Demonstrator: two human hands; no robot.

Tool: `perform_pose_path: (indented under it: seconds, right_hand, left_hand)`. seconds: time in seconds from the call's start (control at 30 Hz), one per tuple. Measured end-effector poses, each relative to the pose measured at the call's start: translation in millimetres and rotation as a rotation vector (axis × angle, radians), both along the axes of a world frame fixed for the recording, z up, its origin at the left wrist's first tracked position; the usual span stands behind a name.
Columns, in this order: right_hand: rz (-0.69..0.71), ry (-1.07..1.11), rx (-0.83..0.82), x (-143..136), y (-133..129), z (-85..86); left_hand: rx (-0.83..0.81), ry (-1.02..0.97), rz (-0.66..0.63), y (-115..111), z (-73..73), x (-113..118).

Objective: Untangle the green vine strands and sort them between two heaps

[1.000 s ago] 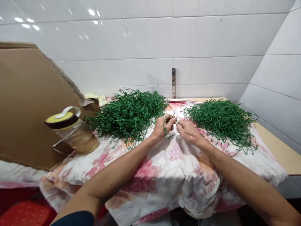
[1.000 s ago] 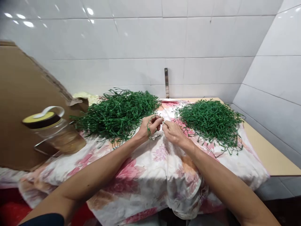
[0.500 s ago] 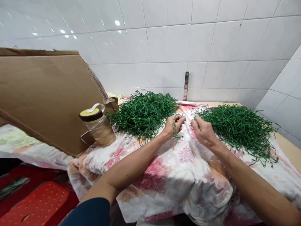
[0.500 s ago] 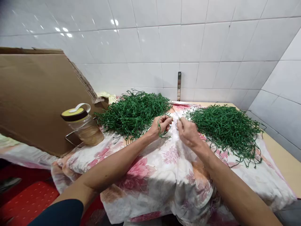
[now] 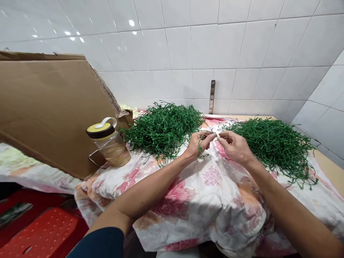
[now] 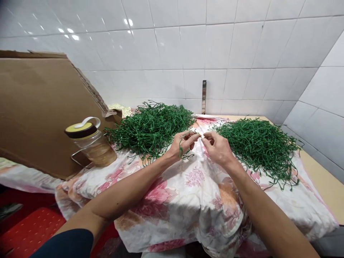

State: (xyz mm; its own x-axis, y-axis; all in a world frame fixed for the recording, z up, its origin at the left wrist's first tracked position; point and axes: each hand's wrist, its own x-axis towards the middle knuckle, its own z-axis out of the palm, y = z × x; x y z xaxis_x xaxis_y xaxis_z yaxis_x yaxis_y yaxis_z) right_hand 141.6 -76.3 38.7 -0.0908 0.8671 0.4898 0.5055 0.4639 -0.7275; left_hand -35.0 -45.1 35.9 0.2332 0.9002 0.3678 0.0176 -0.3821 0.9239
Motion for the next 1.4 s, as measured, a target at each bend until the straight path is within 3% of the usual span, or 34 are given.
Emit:
perform_pose_path:
  seconds: [0.13, 0.23, 0.37, 0.47, 0.7, 0.87, 0.97, 1.27, 1.4]
  right_hand:
    - [0.396, -0.141, -0.215, -14, -4, -8.3]
    - [0.494, -0.320, -0.133, -23, -11, -17.1]
    - [0.405, -0.492, 0.068, -33, -10, -34.5]
    - [0.359, -0.445, 0.126, -34, -5, -39.3]
    - [0.245, -0.119, 0.065, -20, -5, -13.8]
    - [0.236, 0.332, -0.165, -12, -6, -0.7]
    - [0.234, 0.557, -0.209, -7, -6, 8.5]
    - [0.074, 0.671, 0.039, 13, -9, 26.5]
    - [0.124, 0.617, -0.009, 16, -9, 28.1]
  left_hand:
    - [-0.002, -0.138, 0.108, 5, -1.4, 0]
    - [-0.073, -0.246, 0.165, 11, -3.9, -1]
    - [-0.136, -0.256, 0.156, 15, -7.8, -1]
    - [-0.116, -0.206, 0.172, 15, -11.1, 0]
    - [0.059, 0.010, 0.235, 27, -22.7, -7]
    - [0.063, 0.134, 0.317, 33, -24.2, -11]
    - [0.079, 0.176, 0.340, 31, -20.7, -12]
    - [0.087, 0.283, 0.314, 22, -12.6, -13]
    - [0.153, 0.344, 0.284, 22, -13.4, -14]
